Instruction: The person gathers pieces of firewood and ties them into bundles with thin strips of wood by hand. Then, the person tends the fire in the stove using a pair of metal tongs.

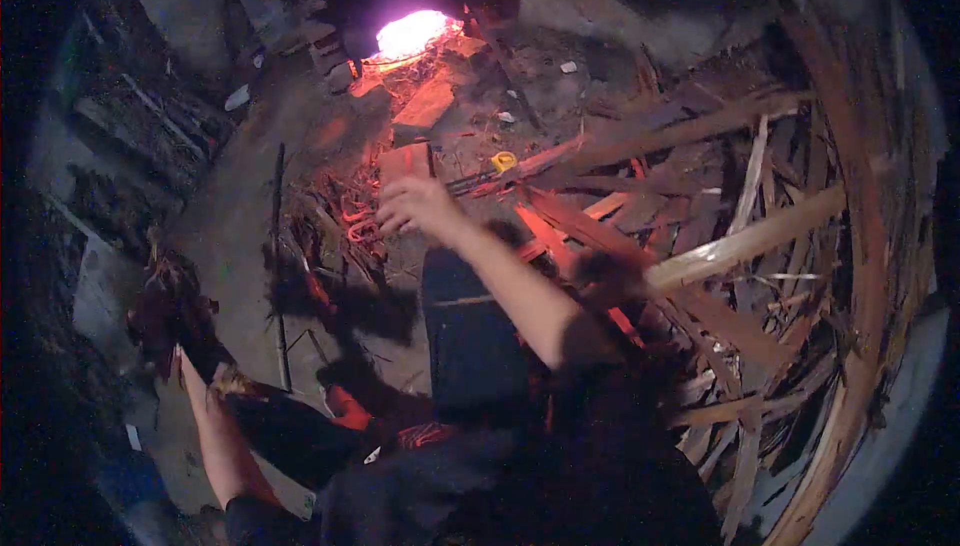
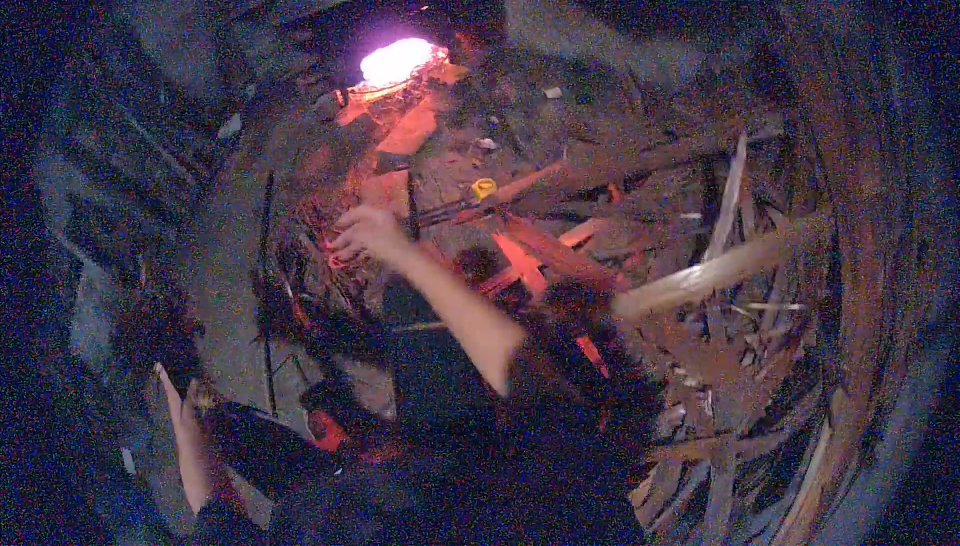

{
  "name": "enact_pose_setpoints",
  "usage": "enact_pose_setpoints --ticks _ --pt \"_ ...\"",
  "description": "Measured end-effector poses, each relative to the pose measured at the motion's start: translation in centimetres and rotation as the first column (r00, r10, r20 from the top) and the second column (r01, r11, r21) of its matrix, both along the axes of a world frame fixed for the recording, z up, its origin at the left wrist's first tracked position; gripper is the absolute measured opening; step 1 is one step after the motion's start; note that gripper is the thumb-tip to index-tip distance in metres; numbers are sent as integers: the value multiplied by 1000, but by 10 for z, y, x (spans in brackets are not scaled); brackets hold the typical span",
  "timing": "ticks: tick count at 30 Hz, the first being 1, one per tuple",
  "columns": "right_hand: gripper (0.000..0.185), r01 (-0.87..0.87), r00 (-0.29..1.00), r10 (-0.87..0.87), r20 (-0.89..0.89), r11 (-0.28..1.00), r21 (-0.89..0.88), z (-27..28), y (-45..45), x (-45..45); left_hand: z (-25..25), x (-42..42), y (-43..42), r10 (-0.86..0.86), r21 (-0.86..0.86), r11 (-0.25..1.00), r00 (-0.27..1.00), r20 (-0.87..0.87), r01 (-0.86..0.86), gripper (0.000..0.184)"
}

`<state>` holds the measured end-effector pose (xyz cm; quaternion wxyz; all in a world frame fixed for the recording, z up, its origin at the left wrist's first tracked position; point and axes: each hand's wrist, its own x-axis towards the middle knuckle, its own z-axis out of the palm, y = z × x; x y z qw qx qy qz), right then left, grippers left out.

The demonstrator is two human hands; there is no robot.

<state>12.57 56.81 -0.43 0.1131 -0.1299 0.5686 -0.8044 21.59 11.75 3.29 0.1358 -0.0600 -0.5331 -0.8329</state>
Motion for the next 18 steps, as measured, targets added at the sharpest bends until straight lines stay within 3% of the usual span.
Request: enact_pose_setpoints --ticks 1,2,3,4,5,6,7,8,9,10,12,14,16,17,18 --pt "24 31 993 -39 113 997 67 -6 8 -21 -5 4 -13 69 4 998 997 15 -69 45" --pt "25 22 994 -43 102 979 203 -16 19 -42 -9 8 -24 131 1 991 991 28 -131 45" --pt "20 127 988 -142 61 971 202 -55 24 -68 -14 12 -35 193 0 981 980 45 -194 46" --pt "21 -163 963 172 205 985 -59 -98 49 -100 -20 13 -44 247 -8 969 967 62 -247 46" --pt "22 -393 829 491 268 852 -347 -125 67 -125 -27 18 -54 300 -10 954 951 81 -300 46" --pt "18 -345 769 624 140 589 -731 -139 57 -118 -34 22 -63 349 -16 937 932 100 -349 46" --pt "15 -222 729 684 -26 200 -954 -152 43 -105 -39 26 -71 392 -23 920 912 118 -392 46" --pt "15 -220 710 704 -14 202 -954 -156 31 -98 -46 29 -77 427 -28 904 893 142 -427 46" --pt "18 -245 850 491 191 690 -681 -155 21 -89 -55 34 -84 457 -32 888 873 169 -459 46" --pt "22 -142 955 189 227 968 -207 -155 12 -93 -65 35 -88 486 -47 872 851 200 -487 46" --pt "27 -303 610 389 690 919 -251 -210 -33 -145 -86 48 -95 541 -83 838 800 257 -540 46" --pt "31 -233 631 403 663 914 -333 -255 -82 -164 -109 54 -99 575 -114 812 755 315 -572 46" --pt "32 -26 564 430 705 863 -505 -293 -124 -193 -130 52 -97 589 -147 801 719 370 -581 46" --pt "32 -101 537 733 417 547 -831 -327 -149 -212 -138 47 -92 594 -164 795 696 404 -584 46" --pt "32 -166 472 881 16 107 -980 -356 -164 -231 -142 43 -85 601 -188 788 668 438 -586 46"
